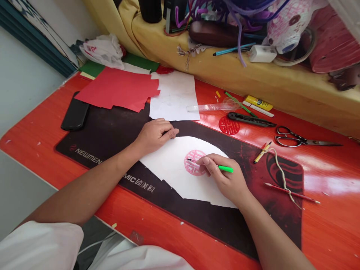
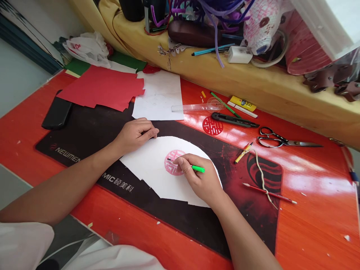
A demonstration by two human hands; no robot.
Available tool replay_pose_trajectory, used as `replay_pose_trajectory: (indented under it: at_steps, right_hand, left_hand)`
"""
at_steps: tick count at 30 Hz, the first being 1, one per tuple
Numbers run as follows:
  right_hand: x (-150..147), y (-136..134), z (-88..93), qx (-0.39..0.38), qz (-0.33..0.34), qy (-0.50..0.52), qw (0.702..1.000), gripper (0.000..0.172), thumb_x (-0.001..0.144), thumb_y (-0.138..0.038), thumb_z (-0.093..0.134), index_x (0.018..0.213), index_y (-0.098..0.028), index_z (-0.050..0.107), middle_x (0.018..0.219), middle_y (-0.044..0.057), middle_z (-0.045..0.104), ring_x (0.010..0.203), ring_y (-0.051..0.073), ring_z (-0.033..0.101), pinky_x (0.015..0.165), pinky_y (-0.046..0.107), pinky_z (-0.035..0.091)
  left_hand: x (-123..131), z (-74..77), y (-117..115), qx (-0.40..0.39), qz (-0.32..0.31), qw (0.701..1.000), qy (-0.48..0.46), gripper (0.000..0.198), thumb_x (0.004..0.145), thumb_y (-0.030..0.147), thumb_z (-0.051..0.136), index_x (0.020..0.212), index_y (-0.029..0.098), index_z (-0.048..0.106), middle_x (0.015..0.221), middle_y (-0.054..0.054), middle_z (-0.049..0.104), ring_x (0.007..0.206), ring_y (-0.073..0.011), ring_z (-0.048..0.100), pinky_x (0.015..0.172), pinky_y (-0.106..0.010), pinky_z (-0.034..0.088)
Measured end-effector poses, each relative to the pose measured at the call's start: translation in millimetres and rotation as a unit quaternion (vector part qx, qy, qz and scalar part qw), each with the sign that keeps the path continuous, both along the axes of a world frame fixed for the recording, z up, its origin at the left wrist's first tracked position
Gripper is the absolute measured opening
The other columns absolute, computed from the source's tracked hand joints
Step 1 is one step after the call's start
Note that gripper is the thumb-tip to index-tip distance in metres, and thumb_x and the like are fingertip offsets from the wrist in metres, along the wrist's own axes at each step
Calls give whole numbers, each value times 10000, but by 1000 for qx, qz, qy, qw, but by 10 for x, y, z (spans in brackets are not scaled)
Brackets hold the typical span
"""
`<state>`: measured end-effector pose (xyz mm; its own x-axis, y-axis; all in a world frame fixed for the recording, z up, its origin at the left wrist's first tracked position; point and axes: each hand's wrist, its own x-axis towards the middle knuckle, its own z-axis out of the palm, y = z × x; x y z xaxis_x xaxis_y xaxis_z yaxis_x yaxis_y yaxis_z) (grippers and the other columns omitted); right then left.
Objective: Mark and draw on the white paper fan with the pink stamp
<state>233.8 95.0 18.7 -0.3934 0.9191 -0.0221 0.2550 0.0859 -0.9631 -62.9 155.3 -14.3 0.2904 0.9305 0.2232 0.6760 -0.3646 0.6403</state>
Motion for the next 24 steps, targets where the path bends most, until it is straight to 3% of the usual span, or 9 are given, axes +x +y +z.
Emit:
replay_pose_trajectory:
  at_steps: [24]
  right_hand:
    - [-26,10,-19,27,-38,-10,999,372,1124,-474,630,990,-216,862,821,39,786,675,156,674,657,262,540]
  left_hand:
    - [8,4,1,-4,3,1000,0,421,1114,437,584,772,242,734,803,-5,766,840,-208,678,793,-368,481]
